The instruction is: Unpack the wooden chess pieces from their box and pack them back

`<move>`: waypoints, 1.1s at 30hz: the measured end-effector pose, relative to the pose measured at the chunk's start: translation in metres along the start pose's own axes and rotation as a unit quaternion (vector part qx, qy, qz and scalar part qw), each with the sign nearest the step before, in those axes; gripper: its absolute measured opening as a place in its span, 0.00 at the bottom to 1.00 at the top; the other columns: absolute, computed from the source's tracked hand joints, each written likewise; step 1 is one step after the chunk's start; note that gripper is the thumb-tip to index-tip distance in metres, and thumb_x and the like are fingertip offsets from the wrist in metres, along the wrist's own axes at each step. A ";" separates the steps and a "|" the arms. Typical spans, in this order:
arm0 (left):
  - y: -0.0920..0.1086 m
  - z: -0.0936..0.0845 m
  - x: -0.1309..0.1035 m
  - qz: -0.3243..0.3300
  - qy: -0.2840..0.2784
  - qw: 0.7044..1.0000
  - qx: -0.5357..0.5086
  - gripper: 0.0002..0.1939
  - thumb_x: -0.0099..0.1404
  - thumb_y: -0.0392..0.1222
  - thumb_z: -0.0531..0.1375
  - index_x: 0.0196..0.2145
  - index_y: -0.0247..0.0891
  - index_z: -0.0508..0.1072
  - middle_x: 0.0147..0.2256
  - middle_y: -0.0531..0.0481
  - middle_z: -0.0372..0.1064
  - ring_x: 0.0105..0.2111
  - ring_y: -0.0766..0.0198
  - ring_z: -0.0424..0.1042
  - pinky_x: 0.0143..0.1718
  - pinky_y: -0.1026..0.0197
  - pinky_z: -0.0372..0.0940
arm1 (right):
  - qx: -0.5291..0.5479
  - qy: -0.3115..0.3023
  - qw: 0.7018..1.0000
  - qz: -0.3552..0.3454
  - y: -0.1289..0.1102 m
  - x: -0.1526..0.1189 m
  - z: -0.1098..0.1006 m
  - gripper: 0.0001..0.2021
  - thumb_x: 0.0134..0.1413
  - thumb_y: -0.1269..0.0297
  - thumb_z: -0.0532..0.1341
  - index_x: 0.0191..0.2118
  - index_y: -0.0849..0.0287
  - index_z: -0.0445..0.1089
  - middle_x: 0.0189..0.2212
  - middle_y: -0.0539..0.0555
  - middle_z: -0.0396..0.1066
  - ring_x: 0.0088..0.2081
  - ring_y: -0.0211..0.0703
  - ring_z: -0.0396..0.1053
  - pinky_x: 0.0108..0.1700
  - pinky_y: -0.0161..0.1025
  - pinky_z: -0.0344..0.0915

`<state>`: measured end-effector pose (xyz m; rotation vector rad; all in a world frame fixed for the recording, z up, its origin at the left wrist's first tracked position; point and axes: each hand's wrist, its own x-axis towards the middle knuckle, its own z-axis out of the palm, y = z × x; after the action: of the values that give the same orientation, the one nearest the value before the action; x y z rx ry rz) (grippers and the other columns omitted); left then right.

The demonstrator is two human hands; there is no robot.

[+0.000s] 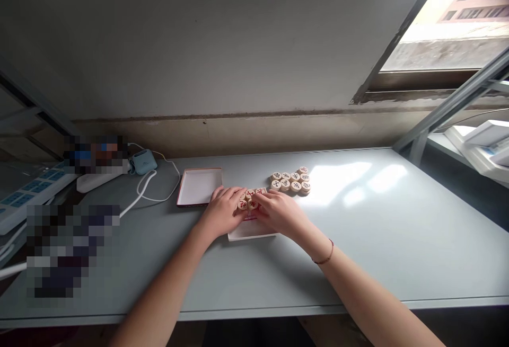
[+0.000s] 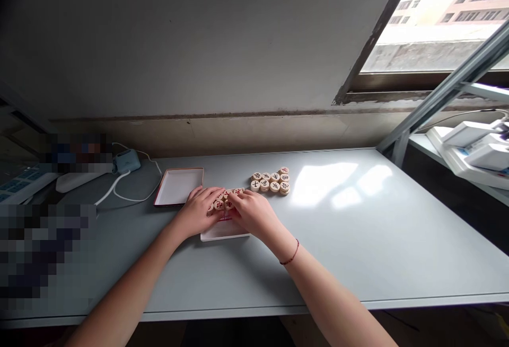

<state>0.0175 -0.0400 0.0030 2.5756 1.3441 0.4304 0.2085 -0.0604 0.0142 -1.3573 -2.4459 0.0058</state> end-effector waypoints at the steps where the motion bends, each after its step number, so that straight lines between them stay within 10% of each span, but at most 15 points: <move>1: -0.001 0.000 0.000 0.002 0.001 1.000 -0.001 0.24 0.64 0.43 0.57 0.57 0.43 0.64 0.55 0.46 0.66 0.54 0.55 0.65 0.62 0.46 0.51 | 0.004 0.001 1.000 0.000 0.000 0.000 -0.001 0.04 0.57 0.65 0.61 0.33 0.58 0.67 0.24 0.52 0.69 0.27 0.40 0.62 0.28 0.35 0.51; 8: -0.002 0.001 0.000 0.004 0.011 1.000 -0.024 0.23 0.65 0.46 0.56 0.57 0.43 0.63 0.54 0.45 0.67 0.54 0.54 0.66 0.62 0.42 0.50 | 0.126 0.083 0.986 0.072 0.019 0.001 -0.015 0.08 0.60 0.60 0.57 0.35 0.57 0.69 0.28 0.51 0.72 0.27 0.38 0.66 0.30 0.33 0.56; 13: -0.001 0.002 0.000 0.009 0.015 1.000 -0.012 0.24 0.63 0.41 0.57 0.57 0.42 0.64 0.54 0.45 0.66 0.54 0.55 0.66 0.62 0.42 0.50 | 0.029 0.218 0.938 0.268 0.068 0.008 -0.025 0.11 0.58 0.60 0.53 0.37 0.59 0.71 0.39 0.60 0.71 0.37 0.47 0.67 0.35 0.39 0.61; 21: 0.007 -0.007 0.000 0.005 -0.005 1.000 -0.009 0.28 0.62 0.49 0.60 0.59 0.42 0.62 0.55 0.43 0.64 0.55 0.53 0.64 0.62 0.42 0.50 | -0.045 -0.104 0.880 0.462 0.128 0.038 -0.040 0.10 0.49 0.63 0.57 0.36 0.59 0.73 0.32 0.59 0.72 0.35 0.48 0.69 0.30 0.37 0.57; 33: 0.016 -0.017 0.021 -0.003 0.010 1.000 -0.014 0.21 0.64 0.50 0.59 0.52 0.42 0.70 0.53 0.43 0.66 0.53 0.51 0.65 0.54 0.48 0.63 | -0.052 -0.126 0.890 0.435 0.130 0.054 -0.026 0.06 0.45 0.68 0.62 0.32 0.61 0.74 0.28 0.62 0.72 0.33 0.49 0.71 0.28 0.37 0.59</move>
<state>0.0348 -0.0311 0.0273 2.5507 1.3423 0.4708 0.2966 0.0504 0.0324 -2.5120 -1.8035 0.2853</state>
